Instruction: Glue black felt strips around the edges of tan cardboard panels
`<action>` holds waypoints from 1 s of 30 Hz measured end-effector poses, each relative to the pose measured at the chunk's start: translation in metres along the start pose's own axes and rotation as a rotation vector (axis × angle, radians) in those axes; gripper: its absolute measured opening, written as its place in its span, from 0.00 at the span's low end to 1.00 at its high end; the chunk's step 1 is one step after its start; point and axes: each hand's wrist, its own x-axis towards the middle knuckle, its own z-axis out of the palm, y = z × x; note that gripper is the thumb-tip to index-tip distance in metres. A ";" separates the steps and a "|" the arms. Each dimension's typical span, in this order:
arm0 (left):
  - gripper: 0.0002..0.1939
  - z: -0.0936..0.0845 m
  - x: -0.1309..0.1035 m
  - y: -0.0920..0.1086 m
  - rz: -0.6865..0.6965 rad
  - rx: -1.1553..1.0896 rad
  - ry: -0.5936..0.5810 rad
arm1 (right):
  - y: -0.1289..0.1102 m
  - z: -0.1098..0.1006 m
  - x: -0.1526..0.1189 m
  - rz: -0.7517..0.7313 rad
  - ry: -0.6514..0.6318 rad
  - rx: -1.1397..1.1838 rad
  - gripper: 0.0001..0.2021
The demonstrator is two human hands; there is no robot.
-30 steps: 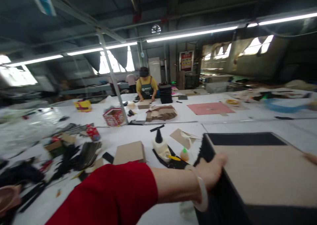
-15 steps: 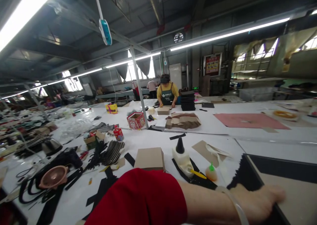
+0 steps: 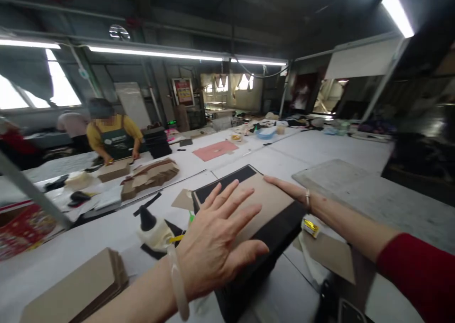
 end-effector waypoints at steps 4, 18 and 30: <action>0.31 0.016 0.021 0.015 0.071 0.062 -0.180 | 0.004 -0.004 0.003 0.134 -0.170 0.114 0.26; 0.22 0.044 0.025 0.004 0.092 0.313 -0.213 | 0.096 -0.053 0.013 -0.429 0.567 0.411 0.15; 0.21 0.048 0.023 0.001 0.108 0.372 -0.186 | 0.426 -0.001 -0.023 0.075 0.937 0.331 0.20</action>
